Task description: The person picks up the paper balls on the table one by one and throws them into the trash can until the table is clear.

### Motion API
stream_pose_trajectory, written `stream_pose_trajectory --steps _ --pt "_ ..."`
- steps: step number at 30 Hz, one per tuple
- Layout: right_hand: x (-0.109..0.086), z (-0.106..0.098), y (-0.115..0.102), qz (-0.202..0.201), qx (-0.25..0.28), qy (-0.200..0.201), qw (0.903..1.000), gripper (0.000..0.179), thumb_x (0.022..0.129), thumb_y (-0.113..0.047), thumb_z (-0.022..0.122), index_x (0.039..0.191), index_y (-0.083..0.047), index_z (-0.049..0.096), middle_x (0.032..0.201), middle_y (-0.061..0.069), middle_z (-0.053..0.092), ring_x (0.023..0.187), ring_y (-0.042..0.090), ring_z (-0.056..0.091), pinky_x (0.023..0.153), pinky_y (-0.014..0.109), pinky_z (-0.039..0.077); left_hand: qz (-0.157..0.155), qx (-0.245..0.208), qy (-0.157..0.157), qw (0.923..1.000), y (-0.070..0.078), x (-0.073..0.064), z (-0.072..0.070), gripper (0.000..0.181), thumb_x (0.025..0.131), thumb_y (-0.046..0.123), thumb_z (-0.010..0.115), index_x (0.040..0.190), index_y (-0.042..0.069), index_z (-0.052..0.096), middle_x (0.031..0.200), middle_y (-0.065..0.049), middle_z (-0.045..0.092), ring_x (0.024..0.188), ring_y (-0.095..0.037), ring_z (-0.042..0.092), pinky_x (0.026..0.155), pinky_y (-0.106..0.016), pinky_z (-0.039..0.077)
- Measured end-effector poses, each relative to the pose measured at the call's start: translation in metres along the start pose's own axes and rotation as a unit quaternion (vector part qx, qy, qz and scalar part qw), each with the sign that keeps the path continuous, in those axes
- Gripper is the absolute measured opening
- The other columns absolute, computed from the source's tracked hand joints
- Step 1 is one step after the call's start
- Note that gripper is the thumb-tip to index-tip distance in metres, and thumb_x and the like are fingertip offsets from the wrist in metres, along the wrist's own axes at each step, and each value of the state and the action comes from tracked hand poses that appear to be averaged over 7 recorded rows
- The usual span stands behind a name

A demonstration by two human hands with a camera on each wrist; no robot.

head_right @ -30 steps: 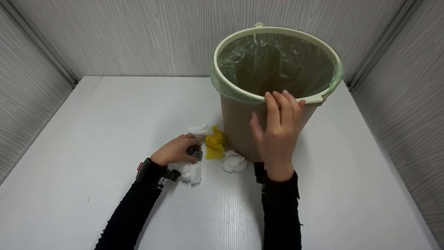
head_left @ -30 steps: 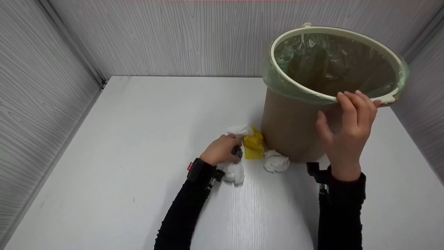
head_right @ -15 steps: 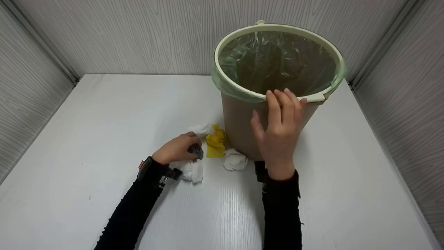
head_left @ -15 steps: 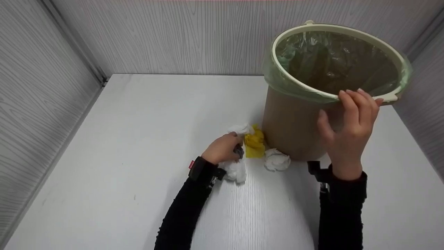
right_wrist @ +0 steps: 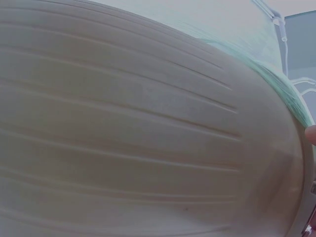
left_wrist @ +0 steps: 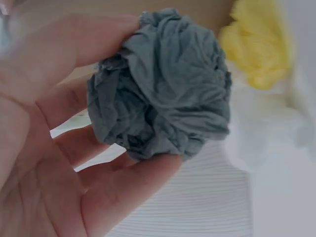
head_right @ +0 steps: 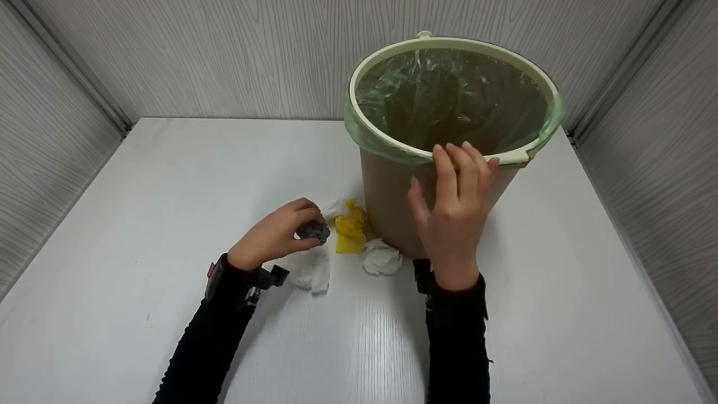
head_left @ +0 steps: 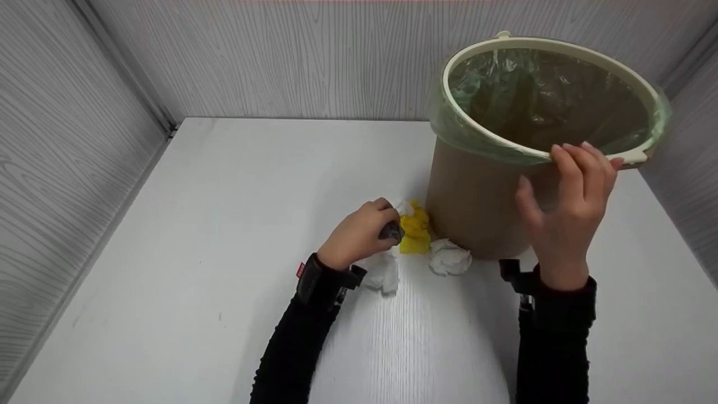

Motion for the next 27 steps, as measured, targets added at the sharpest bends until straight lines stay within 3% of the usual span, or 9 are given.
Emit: stream_pose_trajectory --steps 8,16,22,27 --pt "0.000 0.001 -0.001 0.000 -0.003 -0.002 1.0000 0.035 0.072 -0.017 0.063 0.100 0.004 0.060 0.100 0.017 0.055 0.108 0.028 0.044 0.103 0.042 0.013 0.031 0.001 0.079 0.9964 0.025 -0.006 -0.022 0.023 0.080 0.017 0.064 0.101 0.008 0.060 0.107 -0.005 0.050 0.095 -0.017 0.046 0.075 -0.023 0.044" --pt "0.003 -0.003 -0.004 0.009 -0.011 0.000 0.9999 0.034 0.070 -0.012 0.063 0.098 0.006 0.059 0.099 0.020 0.054 0.108 0.030 0.043 0.103 0.041 0.011 0.071 -0.024 0.157 0.9847 0.047 0.006 -0.032 0.026 0.080 0.018 0.066 0.103 0.006 0.060 0.111 -0.007 0.050 0.104 -0.017 0.044 0.082 -0.019 0.039" --pt "0.005 -0.004 -0.008 0.006 -0.013 -0.001 0.9999 0.033 0.070 -0.009 0.063 0.098 0.007 0.058 0.098 0.022 0.054 0.108 0.031 0.043 0.103 0.042 0.011 0.119 -0.026 0.230 0.9655 0.067 0.015 -0.033 0.027 0.082 0.018 0.064 0.104 0.004 0.060 0.115 -0.011 0.048 0.109 -0.020 0.042 0.087 -0.021 0.037" --pt "0.003 0.000 -0.007 0.000 -0.009 -0.010 0.9999 0.033 0.069 -0.007 0.064 0.099 0.007 0.058 0.100 0.021 0.054 0.108 0.032 0.043 0.103 0.043 0.011 0.158 -0.059 0.313 0.9344 0.080 0.021 -0.033 0.027 0.082 0.017 0.063 0.104 0.002 0.060 0.116 -0.015 0.047 0.115 -0.023 0.040 0.091 -0.024 0.035"
Point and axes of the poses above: each hand's wrist, its own x-axis towards the middle knuckle, its own z-axis out of the palm, y = z × x, the point moved 3 cm from there along x, towards the middle knuckle
